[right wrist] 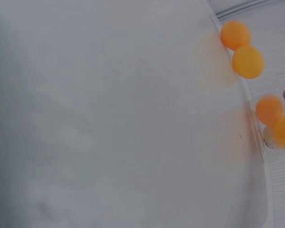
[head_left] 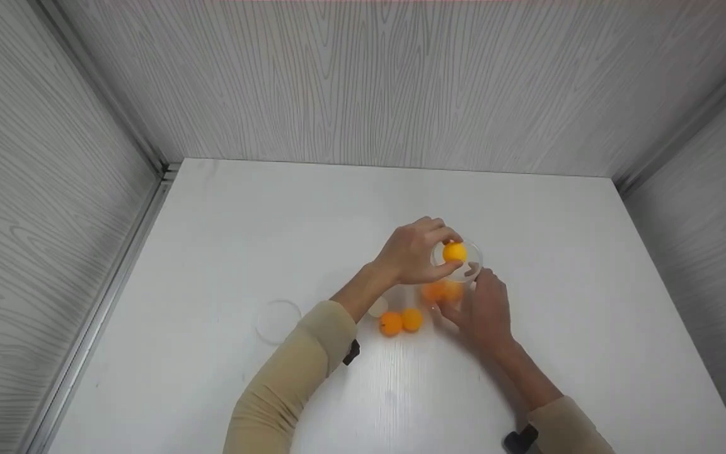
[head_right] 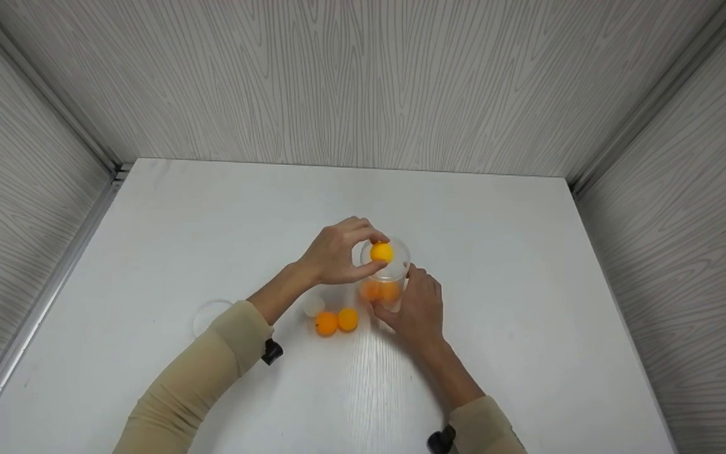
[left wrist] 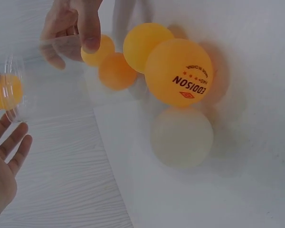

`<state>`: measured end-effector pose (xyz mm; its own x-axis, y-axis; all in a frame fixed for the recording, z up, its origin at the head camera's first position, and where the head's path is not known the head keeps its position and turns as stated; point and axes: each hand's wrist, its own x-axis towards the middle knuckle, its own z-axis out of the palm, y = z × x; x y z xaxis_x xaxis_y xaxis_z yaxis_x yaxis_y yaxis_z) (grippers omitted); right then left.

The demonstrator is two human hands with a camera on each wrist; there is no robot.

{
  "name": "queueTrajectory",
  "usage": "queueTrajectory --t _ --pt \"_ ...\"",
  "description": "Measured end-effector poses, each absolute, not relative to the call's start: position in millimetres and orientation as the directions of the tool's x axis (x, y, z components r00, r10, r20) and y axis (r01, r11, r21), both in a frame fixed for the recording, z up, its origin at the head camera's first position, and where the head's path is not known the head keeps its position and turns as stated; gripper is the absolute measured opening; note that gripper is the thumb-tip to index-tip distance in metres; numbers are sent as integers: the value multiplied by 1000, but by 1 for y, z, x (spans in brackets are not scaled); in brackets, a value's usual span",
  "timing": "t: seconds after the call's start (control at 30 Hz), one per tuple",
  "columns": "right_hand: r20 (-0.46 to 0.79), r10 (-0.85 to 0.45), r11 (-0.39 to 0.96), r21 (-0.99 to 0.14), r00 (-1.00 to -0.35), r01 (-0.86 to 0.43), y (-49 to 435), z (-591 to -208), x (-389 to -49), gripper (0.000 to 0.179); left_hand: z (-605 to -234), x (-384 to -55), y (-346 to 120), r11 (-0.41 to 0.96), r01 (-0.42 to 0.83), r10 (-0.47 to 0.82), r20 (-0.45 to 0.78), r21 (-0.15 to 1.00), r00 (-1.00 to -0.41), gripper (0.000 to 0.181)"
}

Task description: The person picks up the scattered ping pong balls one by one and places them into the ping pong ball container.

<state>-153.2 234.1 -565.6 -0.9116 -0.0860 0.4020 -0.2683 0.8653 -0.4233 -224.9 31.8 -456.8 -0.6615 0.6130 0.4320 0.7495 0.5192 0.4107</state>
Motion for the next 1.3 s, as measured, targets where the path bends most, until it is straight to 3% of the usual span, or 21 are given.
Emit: queueTrajectory --t 0.6,1.03,1.3 --pt "374 -66 872 -430 -925 -236 234 -565 -154 79 -460 -231 37 498 767 631 437 405 -641 35" --pt "515 -152 858 -355 -844 -371 236 -570 -155 77 -461 -231 38 493 785 627 472 375 -619 35" --pt "499 -141 863 -362 -855 -353 236 -569 -155 77 -458 -228 34 496 779 626 465 383 -627 34"
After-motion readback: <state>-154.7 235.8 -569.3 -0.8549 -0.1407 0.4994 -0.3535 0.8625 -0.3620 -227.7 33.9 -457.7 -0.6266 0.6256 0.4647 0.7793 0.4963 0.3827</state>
